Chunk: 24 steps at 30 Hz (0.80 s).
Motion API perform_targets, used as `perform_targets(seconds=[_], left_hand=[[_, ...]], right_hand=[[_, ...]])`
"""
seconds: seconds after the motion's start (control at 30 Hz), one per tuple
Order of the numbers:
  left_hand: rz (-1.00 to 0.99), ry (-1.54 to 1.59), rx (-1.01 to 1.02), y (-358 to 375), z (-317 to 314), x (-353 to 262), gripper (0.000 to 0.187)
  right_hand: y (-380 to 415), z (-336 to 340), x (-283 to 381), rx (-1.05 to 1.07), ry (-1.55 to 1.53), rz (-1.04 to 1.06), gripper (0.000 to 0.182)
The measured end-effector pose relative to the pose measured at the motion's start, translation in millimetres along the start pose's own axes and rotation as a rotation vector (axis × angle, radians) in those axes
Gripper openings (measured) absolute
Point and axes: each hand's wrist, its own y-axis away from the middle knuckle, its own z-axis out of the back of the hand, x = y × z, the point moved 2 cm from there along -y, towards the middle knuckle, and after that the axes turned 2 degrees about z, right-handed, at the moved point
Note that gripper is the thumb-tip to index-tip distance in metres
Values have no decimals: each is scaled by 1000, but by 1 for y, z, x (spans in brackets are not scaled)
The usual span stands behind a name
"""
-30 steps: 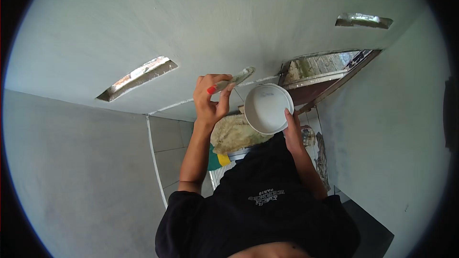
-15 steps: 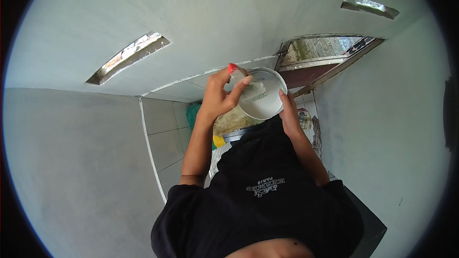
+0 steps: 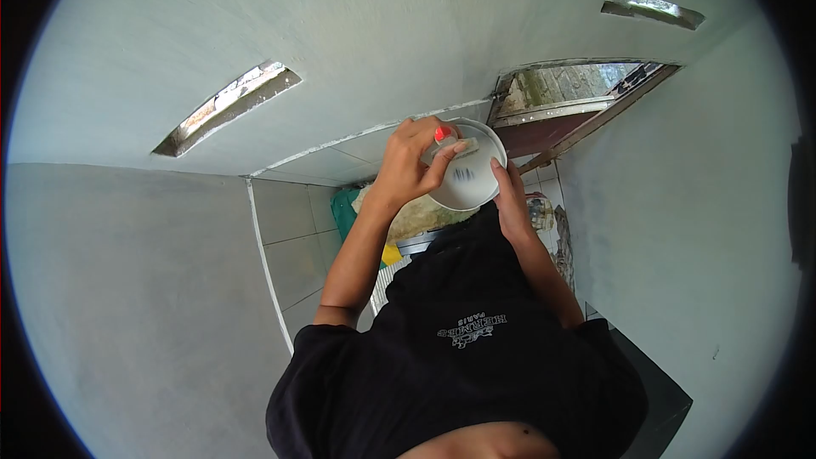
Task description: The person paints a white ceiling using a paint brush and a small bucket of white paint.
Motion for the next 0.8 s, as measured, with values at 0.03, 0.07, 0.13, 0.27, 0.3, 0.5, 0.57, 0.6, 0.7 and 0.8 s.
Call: perform_targets(seconds=[0.03, 0.07, 0.13, 0.27, 0.3, 0.5, 0.57, 0.6, 0.7, 0.8], left_hand=[[-2, 1, 1, 1, 0, 0, 9], [-35, -28, 5, 2, 0, -1, 10], [-75, -60, 5, 5, 0, -3, 10], [-27, -36, 36, 16, -5, -1, 11], [-18, -47, 63, 20, -8, 0, 12], [2, -90, 61, 20, -7, -4, 14], [35, -91, 38, 21, -6, -7, 15], [72, -90, 17, 23, -4, -9, 16], [258, 78, -77, 31, 6, -27, 18], [313, 79, -127, 45, 9, -28, 20]], right_hand=[[-1, 2, -3, -6, 23, 15, 48], [-2, 3, -4, -11, 46, 31, 49], [-2, 5, -5, -13, 25, 18, 49], [0, 4, -2, -24, -50, -10, 50], [0, 6, -3, -23, -47, -15, 50], [-4, 12, -10, 7, 36, 1, 50], [-3, 11, -9, 6, 39, 27, 50], [-2, 10, -8, 5, 38, 30, 50], [-2, 8, -4, -34, -40, 10, 50], [0, 11, -4, -99, -88, 25, 49]])
